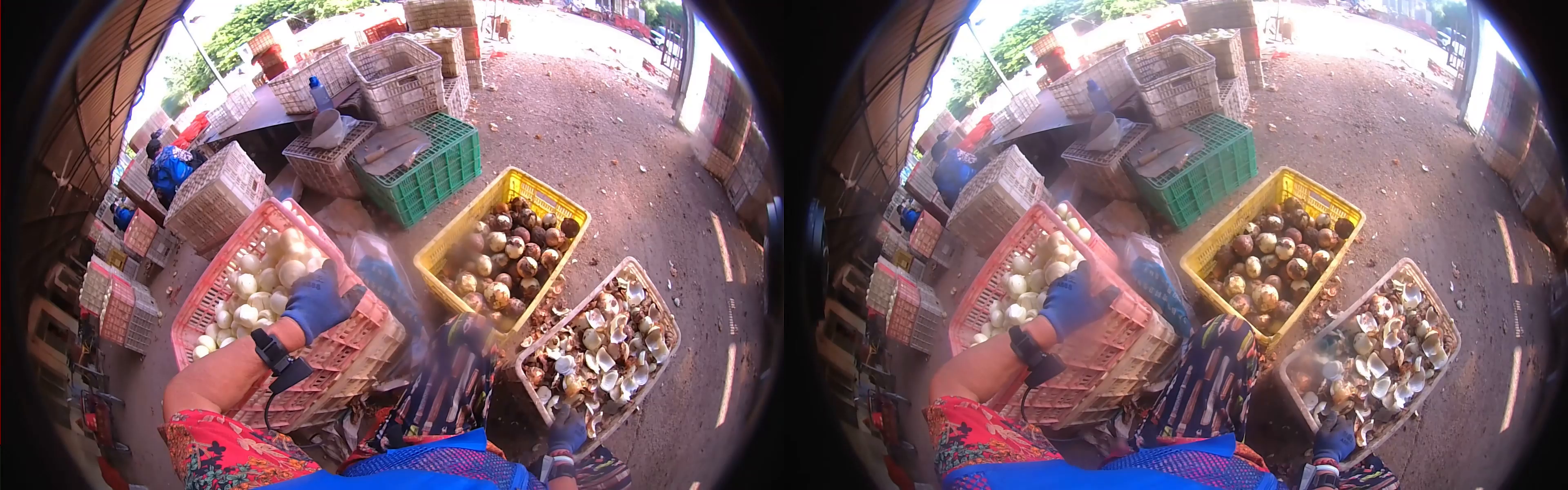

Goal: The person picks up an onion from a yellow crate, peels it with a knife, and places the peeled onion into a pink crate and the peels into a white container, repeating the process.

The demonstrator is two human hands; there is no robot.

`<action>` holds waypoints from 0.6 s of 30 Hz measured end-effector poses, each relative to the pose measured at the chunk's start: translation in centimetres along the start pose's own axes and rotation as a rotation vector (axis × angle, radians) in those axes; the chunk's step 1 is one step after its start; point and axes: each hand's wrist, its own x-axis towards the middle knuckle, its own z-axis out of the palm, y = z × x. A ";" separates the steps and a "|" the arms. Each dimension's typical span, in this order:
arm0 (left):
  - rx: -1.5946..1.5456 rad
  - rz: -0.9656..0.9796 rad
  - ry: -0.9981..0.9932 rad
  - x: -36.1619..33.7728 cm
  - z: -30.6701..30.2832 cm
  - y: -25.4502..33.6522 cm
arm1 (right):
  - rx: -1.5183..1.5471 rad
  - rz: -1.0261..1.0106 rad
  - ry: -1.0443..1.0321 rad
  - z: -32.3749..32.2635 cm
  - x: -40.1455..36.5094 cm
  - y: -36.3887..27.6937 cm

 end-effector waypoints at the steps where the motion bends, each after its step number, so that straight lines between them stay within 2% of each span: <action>1: 0.020 -0.014 -0.016 0.0 -0.1 0.2 | -0.008 0.010 -0.012 -0.6 -0.1 -0.6; 6: 0.066 -0.065 -0.070 0.0 -1.2 1.1 | -0.024 -0.010 -0.006 -0.7 -0.1 -0.7; 18: 0.059 -0.044 -0.021 -0.1 -1.4 1.3 | -0.034 0.022 -0.030 -0.5 0.0 -0.5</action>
